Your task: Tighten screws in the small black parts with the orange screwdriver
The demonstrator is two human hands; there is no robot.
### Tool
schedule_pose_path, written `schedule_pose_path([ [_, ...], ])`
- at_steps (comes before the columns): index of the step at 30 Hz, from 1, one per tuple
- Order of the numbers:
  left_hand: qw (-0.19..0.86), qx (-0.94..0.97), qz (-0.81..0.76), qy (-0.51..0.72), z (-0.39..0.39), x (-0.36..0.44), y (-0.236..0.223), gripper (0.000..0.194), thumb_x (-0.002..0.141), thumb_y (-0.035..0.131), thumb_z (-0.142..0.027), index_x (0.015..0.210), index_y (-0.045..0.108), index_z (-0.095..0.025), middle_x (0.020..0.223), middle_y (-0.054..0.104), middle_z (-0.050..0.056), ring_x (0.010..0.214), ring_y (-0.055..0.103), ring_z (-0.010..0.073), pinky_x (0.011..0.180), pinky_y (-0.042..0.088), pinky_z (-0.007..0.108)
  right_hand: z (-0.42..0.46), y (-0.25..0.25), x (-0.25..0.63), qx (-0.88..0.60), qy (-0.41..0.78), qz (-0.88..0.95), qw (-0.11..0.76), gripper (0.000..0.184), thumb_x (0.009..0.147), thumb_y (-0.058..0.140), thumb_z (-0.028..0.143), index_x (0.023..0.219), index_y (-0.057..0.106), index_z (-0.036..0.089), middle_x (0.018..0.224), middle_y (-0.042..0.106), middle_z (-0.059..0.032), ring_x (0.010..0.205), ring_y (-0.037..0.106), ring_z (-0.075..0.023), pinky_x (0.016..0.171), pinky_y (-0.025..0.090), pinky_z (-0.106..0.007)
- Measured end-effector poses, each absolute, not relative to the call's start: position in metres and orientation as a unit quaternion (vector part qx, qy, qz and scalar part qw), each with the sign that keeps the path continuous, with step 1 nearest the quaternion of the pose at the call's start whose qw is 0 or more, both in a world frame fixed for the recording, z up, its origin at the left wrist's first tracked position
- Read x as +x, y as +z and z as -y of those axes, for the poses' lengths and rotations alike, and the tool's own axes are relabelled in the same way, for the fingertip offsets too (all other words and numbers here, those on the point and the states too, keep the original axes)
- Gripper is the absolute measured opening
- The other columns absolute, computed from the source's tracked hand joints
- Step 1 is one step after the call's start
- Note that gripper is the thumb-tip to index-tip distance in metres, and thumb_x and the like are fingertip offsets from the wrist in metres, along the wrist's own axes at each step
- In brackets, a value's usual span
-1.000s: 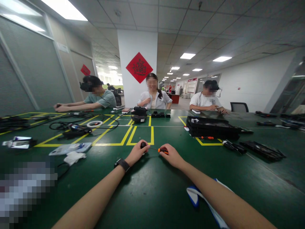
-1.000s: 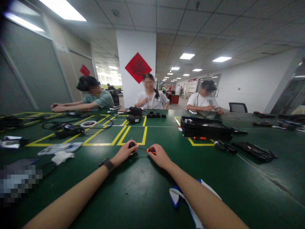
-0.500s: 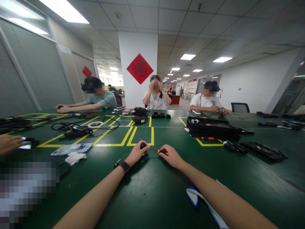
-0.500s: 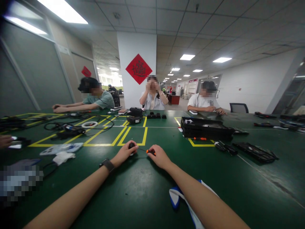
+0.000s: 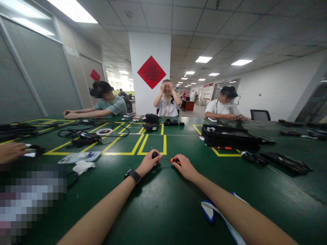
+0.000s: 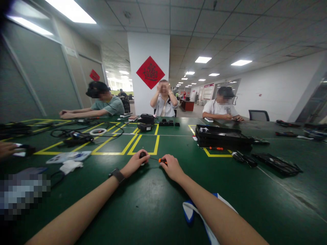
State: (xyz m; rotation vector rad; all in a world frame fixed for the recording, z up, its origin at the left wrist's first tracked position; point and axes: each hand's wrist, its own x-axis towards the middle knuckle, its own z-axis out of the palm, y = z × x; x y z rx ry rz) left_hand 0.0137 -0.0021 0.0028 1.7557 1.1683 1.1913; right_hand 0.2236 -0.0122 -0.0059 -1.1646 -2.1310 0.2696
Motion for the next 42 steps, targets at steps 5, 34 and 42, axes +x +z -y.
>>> schedule_pose_path([
  [5, 0.341, 0.679, -0.464, 0.456, 0.0019, 0.0146, 0.003, 0.029, 0.07, 0.053, -0.045, 0.081, 0.052, -0.018, 0.06, 0.055, -0.003, 0.056, 0.051, 0.0112, 0.056, 0.04, 0.023, 0.0145, -0.005, 0.2235, -0.454, 0.105, 0.814, 0.348, 0.015, 0.079, 0.054, 0.028, 0.089, 0.056, 0.017, 0.089, 0.057, -0.0046, 0.085, 0.05, -0.0165, 0.077, 0.037, -0.031],
  [34, 0.356, 0.671, -0.454, 0.466, -0.001, 0.012, -0.0014, 0.029, 0.071, 0.054, -0.044, 0.083, 0.051, -0.018, 0.06, 0.054, -0.003, 0.055, 0.051, 0.0101, 0.053, 0.039, 0.021, 0.0189, -0.0003, 0.223, -0.427, 0.127, 0.816, 0.368, 0.012, 0.076, 0.051, 0.017, 0.087, 0.055, 0.017, 0.088, 0.056, -0.0036, 0.084, 0.05, -0.0151, 0.078, 0.039, -0.029],
  [42, 0.371, 0.661, -0.447, 0.475, -0.0013, 0.0128, -0.002, 0.028, 0.071, 0.055, -0.043, 0.082, 0.051, -0.017, 0.06, 0.054, -0.004, 0.055, 0.052, 0.0099, 0.054, 0.04, 0.021, 0.0202, 0.0003, 0.2232, -0.428, 0.143, 0.817, 0.358, 0.017, 0.076, 0.055, 0.024, 0.092, 0.054, 0.018, 0.087, 0.057, -0.0028, 0.082, 0.05, -0.0148, 0.075, 0.039, -0.028],
])
